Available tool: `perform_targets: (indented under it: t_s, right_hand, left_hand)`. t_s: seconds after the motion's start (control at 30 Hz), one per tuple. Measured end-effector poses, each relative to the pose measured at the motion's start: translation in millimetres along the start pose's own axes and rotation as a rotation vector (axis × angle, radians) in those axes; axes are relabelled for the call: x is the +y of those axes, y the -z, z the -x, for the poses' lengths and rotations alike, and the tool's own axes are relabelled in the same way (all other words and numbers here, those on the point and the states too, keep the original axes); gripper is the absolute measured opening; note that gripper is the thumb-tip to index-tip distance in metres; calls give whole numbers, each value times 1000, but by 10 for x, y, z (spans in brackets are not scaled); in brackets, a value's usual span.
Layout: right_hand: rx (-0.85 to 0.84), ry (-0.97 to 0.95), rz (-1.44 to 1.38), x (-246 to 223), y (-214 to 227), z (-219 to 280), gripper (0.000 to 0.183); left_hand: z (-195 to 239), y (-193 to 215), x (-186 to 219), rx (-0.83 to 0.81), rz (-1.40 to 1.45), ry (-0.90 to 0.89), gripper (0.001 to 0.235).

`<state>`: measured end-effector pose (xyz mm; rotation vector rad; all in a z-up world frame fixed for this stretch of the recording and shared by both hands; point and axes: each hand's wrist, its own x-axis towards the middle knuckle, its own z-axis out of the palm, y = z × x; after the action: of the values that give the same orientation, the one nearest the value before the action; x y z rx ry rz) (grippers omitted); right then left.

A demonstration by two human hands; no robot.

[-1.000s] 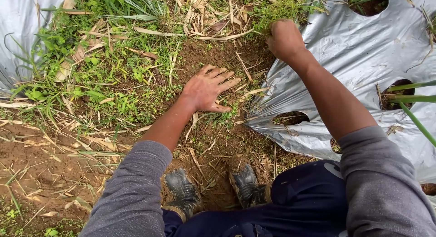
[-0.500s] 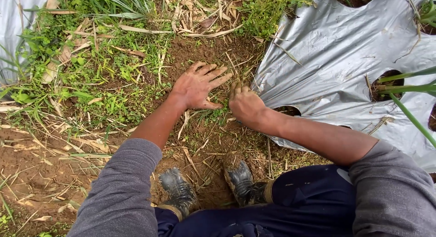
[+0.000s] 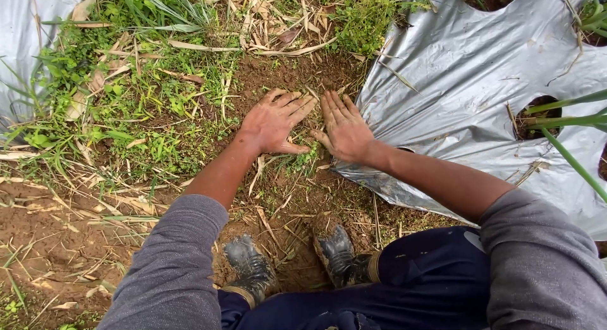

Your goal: Hand weeding a patch of soil between rows of plastic mulch in an agricultural field.

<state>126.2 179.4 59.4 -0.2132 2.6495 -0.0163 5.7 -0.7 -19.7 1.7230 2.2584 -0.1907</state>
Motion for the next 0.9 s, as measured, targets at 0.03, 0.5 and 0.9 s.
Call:
perform_targets:
  t_s: [0.03,0.5,0.9]
  right_hand:
    - [-3,-1,-1,34,-97,-48,85]
    - [235,354,-266,456,-439,-488,70]
    - [306,43,-567,71,601,-1117,47]
  left_hand:
    - [23,79,12,-1,2,-2,113]
    - [336,598,-175,-112,-115,-112,96]
    - [1338,426,-1424,194,219,764,87]
